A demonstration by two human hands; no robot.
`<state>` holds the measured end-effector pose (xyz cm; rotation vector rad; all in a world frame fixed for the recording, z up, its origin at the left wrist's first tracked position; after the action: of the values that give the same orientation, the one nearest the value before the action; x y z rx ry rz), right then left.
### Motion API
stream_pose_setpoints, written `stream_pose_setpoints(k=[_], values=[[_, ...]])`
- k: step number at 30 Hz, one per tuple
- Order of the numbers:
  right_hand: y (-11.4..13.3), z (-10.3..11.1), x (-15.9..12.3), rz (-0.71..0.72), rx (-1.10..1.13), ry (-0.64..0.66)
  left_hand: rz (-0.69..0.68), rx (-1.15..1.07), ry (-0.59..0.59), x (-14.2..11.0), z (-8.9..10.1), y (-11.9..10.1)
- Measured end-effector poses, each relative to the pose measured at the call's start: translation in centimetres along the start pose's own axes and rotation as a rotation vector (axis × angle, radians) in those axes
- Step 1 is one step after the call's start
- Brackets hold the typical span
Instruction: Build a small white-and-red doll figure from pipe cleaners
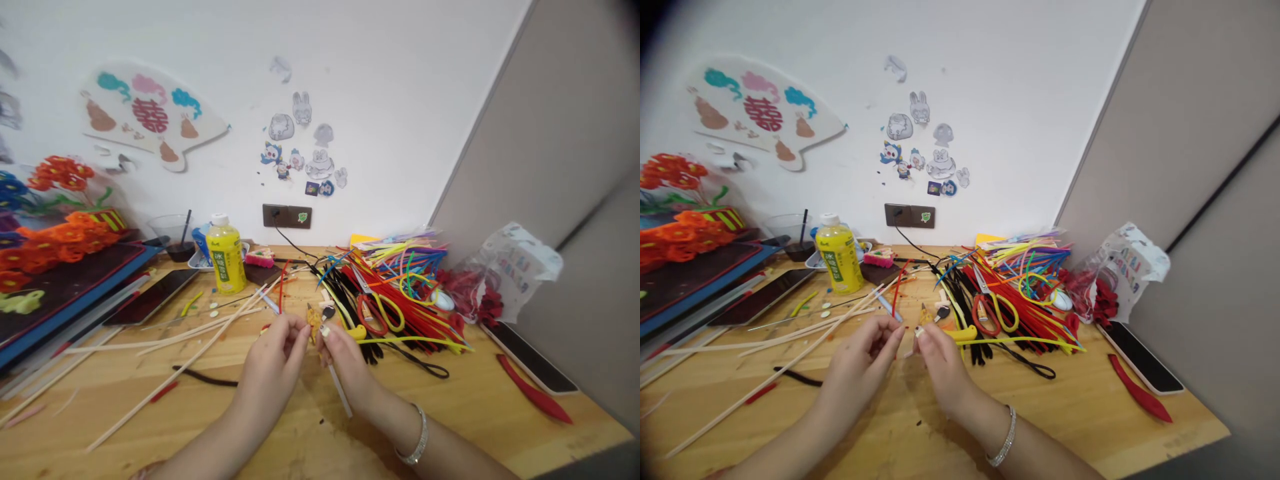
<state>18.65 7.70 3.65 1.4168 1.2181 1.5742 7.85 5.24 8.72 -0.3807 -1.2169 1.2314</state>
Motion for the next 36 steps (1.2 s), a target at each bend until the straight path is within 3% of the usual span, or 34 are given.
stream_pose_setpoints(k=[36], values=[[0.4, -0.2, 0.5, -0.010, -0.190, 0.067, 0.035, 0.000, 0.029, -0.2, -0.2, -0.1]])
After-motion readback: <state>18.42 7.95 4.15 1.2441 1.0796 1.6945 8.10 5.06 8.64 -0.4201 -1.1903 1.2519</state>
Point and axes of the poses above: each hand's wrist, its own x-axis towards the middle knuckle, its own z-axis out of the back of the hand, y = z × x, the point moved 10 cm from there along x, towards the middle knuckle, and after that the axes turned 7 degrees about -y, right-handed, at the moved point
